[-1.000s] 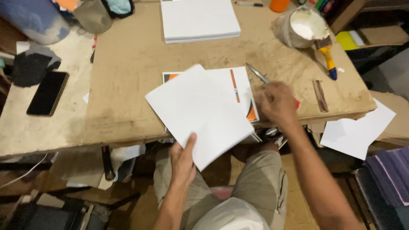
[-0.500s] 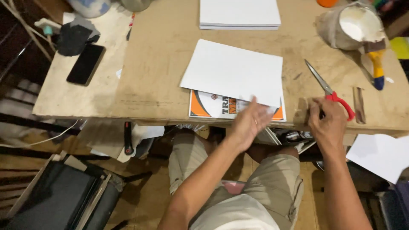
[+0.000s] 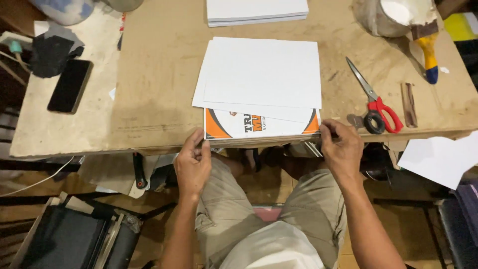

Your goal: Manually binding paper documents by aligning sheets, applying glue to the spine with a brush, and trimming edges with scissors.

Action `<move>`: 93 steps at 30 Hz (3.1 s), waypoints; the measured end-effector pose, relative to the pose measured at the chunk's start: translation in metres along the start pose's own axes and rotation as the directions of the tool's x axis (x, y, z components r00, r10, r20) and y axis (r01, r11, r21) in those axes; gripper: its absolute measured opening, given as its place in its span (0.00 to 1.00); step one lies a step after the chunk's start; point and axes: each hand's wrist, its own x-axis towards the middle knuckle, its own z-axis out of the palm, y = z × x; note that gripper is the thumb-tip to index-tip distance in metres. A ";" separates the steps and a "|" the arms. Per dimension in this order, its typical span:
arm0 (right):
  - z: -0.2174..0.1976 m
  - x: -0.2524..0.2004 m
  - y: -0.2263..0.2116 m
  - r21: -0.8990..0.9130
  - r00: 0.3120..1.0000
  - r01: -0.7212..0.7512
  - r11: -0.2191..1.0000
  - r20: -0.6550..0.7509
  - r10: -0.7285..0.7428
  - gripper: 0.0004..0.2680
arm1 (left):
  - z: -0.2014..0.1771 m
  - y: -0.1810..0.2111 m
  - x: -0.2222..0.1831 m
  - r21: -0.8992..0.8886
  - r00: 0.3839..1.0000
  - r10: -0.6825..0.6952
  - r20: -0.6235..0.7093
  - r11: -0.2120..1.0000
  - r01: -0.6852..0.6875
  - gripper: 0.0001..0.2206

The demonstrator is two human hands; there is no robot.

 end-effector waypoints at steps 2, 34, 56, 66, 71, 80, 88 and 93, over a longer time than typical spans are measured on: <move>-0.006 0.002 -0.001 0.043 0.990 -0.138 0.989 0.041 0.137 0.05 | 0.006 -0.003 -0.005 -0.037 1.000 -0.019 0.009 0.999 0.020 0.19; -0.027 0.031 -0.030 0.189 0.953 -0.275 0.943 0.181 0.242 0.10 | -0.006 0.008 0.015 -0.039 0.984 0.165 0.065 0.986 -0.162 0.18; -0.034 0.003 -0.025 0.217 0.956 -0.278 0.936 0.162 0.246 0.09 | 0.000 0.011 -0.003 -0.082 0.993 0.112 -0.037 0.990 -0.114 0.15; -0.036 0.006 -0.018 0.312 0.968 -0.221 0.924 0.183 0.169 0.07 | -0.004 0.010 0.001 -0.131 0.997 0.066 -0.034 0.989 -0.070 0.17; -0.032 0.015 -0.023 0.241 0.962 -0.198 0.950 0.232 0.141 0.09 | 0.001 0.004 0.009 0.051 0.992 0.102 0.069 0.993 -0.105 0.23; -0.024 0.016 -0.005 0.205 0.970 -0.179 0.962 0.199 0.138 0.10 | 0.007 0.000 0.013 0.183 0.969 0.213 0.128 0.955 -0.234 0.20; -0.034 0.009 -0.023 0.255 0.960 -0.231 0.939 0.216 0.178 0.11 | 0.010 -0.007 0.002 0.081 0.947 0.320 -0.020 0.945 -0.318 0.15; -0.034 0.006 -0.021 0.279 0.972 -0.192 0.941 0.188 0.143 0.11 | 0.014 -0.015 0.002 0.122 0.907 0.414 -0.080 0.907 -0.403 0.13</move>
